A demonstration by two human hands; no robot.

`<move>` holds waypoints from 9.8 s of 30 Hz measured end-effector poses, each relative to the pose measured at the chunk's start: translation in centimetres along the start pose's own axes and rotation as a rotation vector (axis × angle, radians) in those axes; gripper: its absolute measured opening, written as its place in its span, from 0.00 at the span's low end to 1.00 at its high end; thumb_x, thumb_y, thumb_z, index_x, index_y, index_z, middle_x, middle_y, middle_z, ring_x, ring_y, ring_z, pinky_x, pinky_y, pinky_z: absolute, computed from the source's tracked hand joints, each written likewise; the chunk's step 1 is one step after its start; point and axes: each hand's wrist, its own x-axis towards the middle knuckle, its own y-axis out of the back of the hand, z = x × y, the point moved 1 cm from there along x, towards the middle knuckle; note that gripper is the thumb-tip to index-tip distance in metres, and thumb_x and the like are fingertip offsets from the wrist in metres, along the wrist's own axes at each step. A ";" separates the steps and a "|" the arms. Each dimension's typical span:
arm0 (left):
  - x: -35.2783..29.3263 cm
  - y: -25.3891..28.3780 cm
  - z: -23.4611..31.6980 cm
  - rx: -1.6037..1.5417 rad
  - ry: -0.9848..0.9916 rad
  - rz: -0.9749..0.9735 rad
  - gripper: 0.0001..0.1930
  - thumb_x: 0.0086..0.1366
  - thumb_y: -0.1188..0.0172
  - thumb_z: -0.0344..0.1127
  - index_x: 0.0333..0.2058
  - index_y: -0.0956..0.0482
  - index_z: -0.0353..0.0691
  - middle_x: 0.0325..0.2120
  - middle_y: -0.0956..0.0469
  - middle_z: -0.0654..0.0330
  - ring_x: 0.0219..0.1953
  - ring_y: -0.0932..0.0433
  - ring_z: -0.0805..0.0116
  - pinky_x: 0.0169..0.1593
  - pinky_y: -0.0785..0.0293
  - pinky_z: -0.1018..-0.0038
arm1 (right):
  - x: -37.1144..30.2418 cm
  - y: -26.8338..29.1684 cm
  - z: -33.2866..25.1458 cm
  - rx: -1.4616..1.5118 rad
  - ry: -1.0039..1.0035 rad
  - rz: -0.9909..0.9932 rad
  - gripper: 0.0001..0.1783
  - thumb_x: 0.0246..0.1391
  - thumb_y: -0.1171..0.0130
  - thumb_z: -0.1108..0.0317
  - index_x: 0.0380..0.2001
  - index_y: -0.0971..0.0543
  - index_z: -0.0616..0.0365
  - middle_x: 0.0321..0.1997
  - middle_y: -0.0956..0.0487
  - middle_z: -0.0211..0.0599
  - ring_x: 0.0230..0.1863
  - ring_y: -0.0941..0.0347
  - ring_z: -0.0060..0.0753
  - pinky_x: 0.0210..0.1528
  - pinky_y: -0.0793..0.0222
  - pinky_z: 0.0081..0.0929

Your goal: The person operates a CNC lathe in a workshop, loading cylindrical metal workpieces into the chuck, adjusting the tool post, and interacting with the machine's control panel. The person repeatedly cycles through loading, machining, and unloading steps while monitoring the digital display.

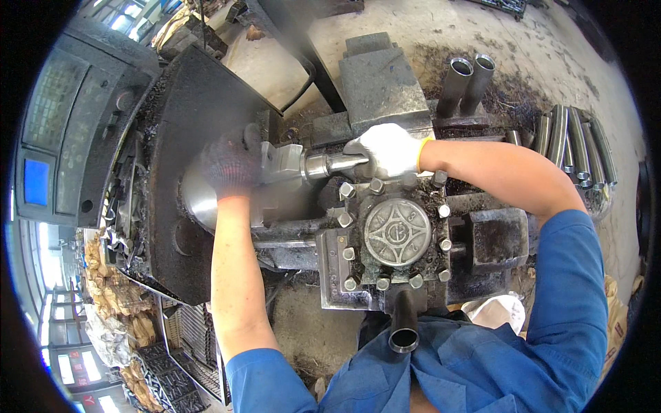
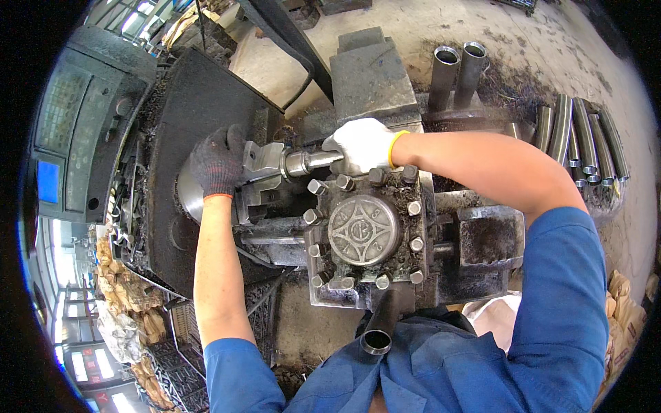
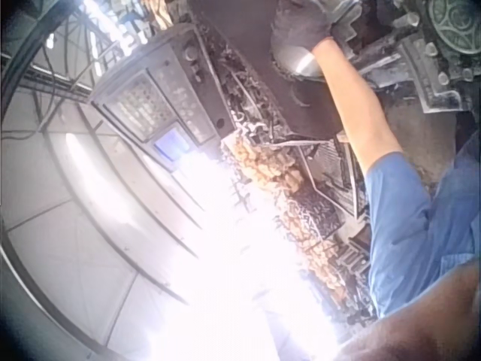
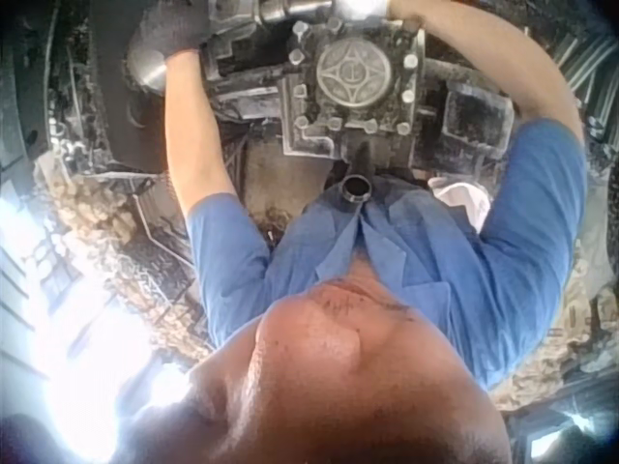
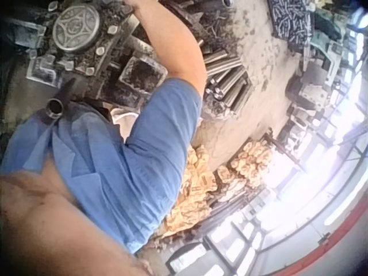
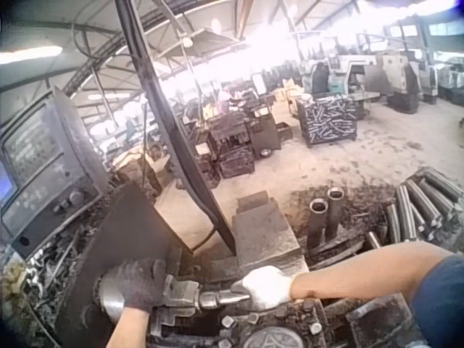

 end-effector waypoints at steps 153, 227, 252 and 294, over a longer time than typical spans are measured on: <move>0.3 1.0 0.5 -0.083 -0.083 0.100 0.24 0.76 0.47 0.52 0.34 0.10 0.40 0.32 0.13 0.43 0.37 0.14 0.39 0.47 0.21 0.47 | 1.2 -0.5 0.4 0.079 -0.069 -0.083 0.21 0.47 0.31 0.55 0.44 0.10 0.51 0.38 0.11 0.50 0.41 0.14 0.58 0.45 0.21 0.52; -17.4 6.2 3.2 -0.414 -0.259 0.217 0.38 0.56 0.23 0.46 0.65 0.25 0.43 0.67 0.29 0.45 0.71 0.31 0.43 0.77 0.48 0.35 | 0.1 6.9 -6.5 -0.106 -0.141 0.059 0.25 0.56 0.32 0.49 0.50 0.13 0.55 0.48 0.11 0.49 0.50 0.14 0.55 0.54 0.19 0.43; -10.3 -2.4 6.5 -0.272 -0.309 0.104 0.41 0.47 0.24 0.48 0.63 0.22 0.50 0.69 0.32 0.42 0.77 0.41 0.39 0.82 0.63 0.35 | 3.7 3.7 3.9 0.001 -0.293 -0.770 0.32 0.50 0.22 0.52 0.52 0.12 0.65 0.51 0.12 0.51 0.49 0.17 0.39 0.53 0.23 0.43; -16.9 12.8 -2.7 -0.718 -0.301 0.837 0.27 0.49 0.22 0.39 0.50 0.17 0.47 0.53 0.18 0.48 0.52 0.17 0.42 0.54 0.18 0.52 | -9.2 -2.1 -31.8 -0.611 0.428 0.711 0.38 0.44 0.21 0.46 0.56 0.18 0.54 0.39 0.22 0.32 0.34 0.23 0.34 0.34 0.26 0.34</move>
